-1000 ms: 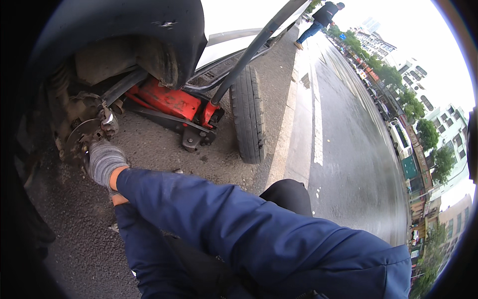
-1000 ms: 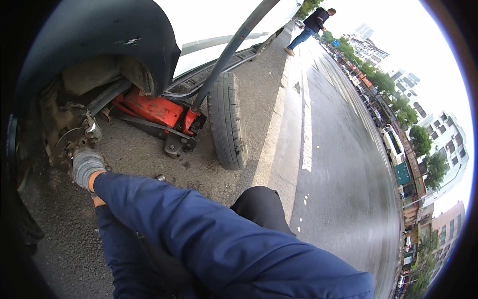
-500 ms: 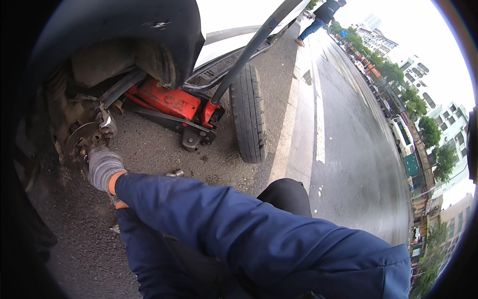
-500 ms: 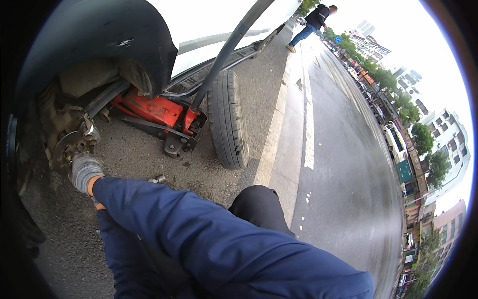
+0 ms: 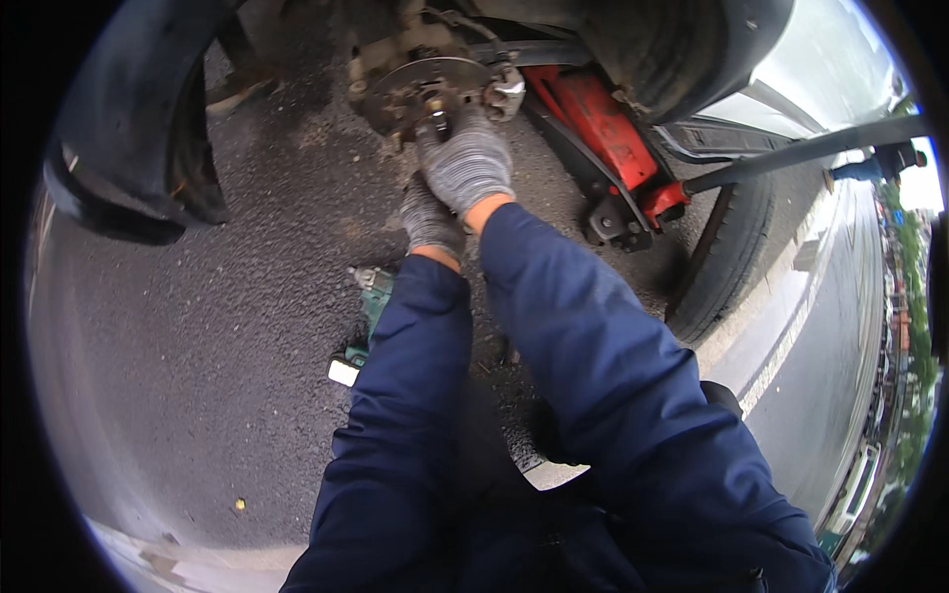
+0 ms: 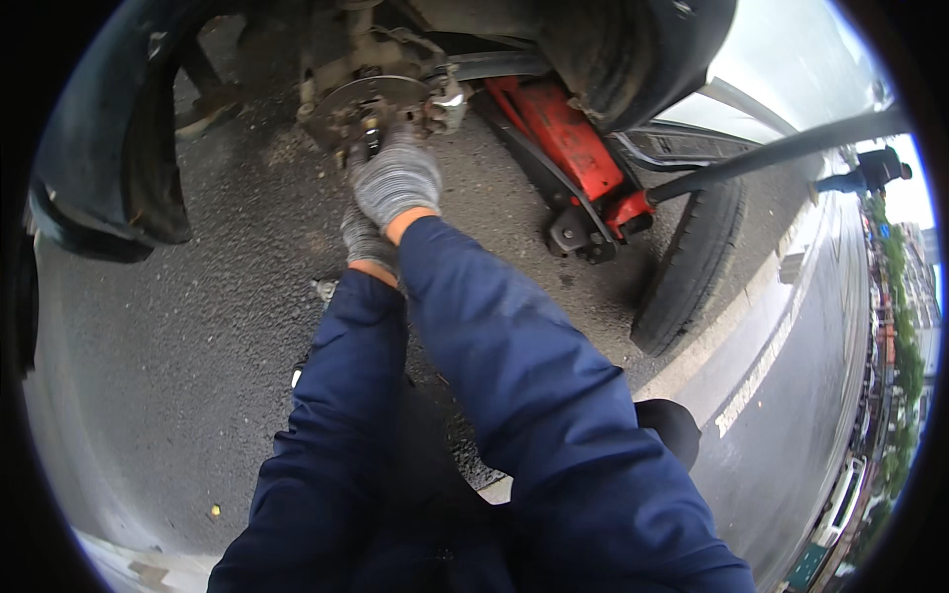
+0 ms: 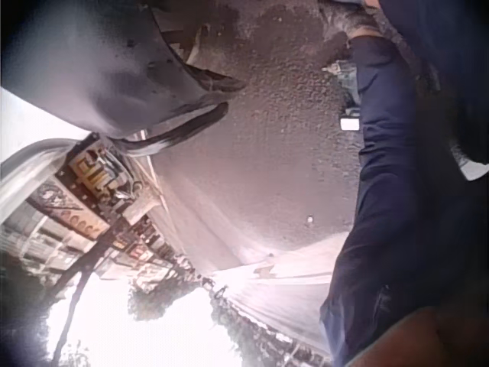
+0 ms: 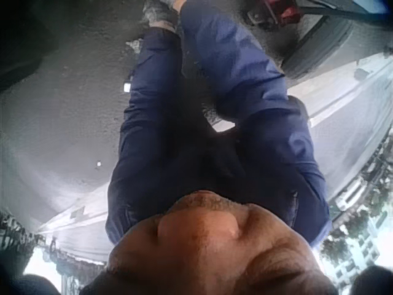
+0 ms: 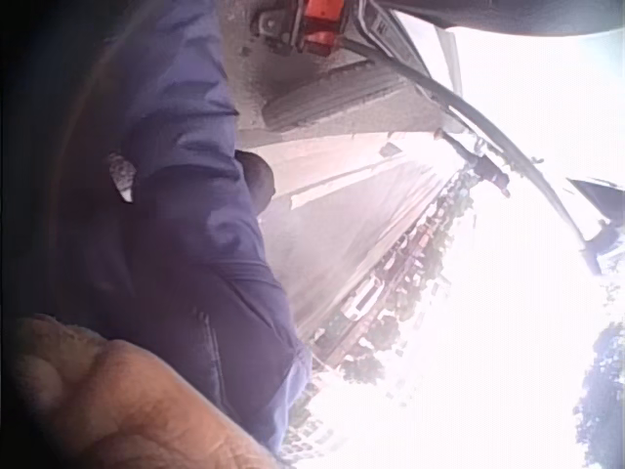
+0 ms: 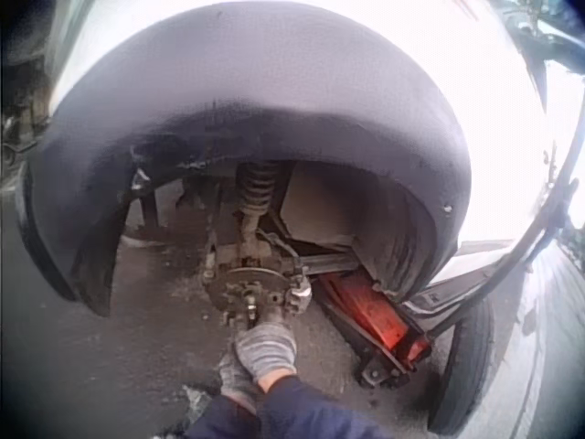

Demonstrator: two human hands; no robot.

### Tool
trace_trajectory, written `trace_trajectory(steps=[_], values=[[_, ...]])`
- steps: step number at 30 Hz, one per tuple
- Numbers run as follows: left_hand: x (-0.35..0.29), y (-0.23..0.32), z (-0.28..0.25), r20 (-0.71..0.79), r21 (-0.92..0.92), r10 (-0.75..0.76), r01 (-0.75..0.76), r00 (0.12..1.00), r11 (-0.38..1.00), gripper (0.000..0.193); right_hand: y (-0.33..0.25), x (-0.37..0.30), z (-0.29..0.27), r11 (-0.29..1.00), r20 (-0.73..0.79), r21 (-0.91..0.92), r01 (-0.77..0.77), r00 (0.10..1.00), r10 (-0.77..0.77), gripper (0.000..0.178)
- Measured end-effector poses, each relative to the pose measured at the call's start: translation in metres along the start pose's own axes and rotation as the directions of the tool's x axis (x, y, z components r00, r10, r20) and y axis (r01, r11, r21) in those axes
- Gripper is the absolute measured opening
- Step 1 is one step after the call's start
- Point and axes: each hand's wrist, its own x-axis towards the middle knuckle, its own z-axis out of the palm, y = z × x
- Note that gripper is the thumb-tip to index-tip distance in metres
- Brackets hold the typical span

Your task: The person removes a car tire, cleans the wheel hub, and mounts a new tire. They tighten the lug nuts by hand and with an impact wrench, then lower the car with a jack. Finally, they enter the vehicle and briefly operate the gear shift and steering wheel.

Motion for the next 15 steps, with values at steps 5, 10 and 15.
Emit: trace_trajectory(steps=[5, 10, 15], values=[[0.002, 0.008, 0.006, -0.191, 0.04, -0.128, 0.138, 0.973, 0.99, 0.02, 0.007, 0.007, 0.002, 0.975, -0.003, 0.22, -0.034, 0.999, 0.035, 0.057], [-0.003, 0.002, 0.001, -0.189, 0.189, -0.113, 0.149, 0.975, 0.971, 0.018, 0.013, 0.012, 0.009, 0.98, -0.19, 0.101, 0.171, 0.97, -0.15, 0.059], [0.001, -0.013, -0.01, 0.01, 0.881, 0.217, -0.112, 0.976, 0.46, 0.013, 0.007, 0.008, 0.009, 0.973, -0.151, -0.2, 0.114, 0.978, -0.146, 0.046]])
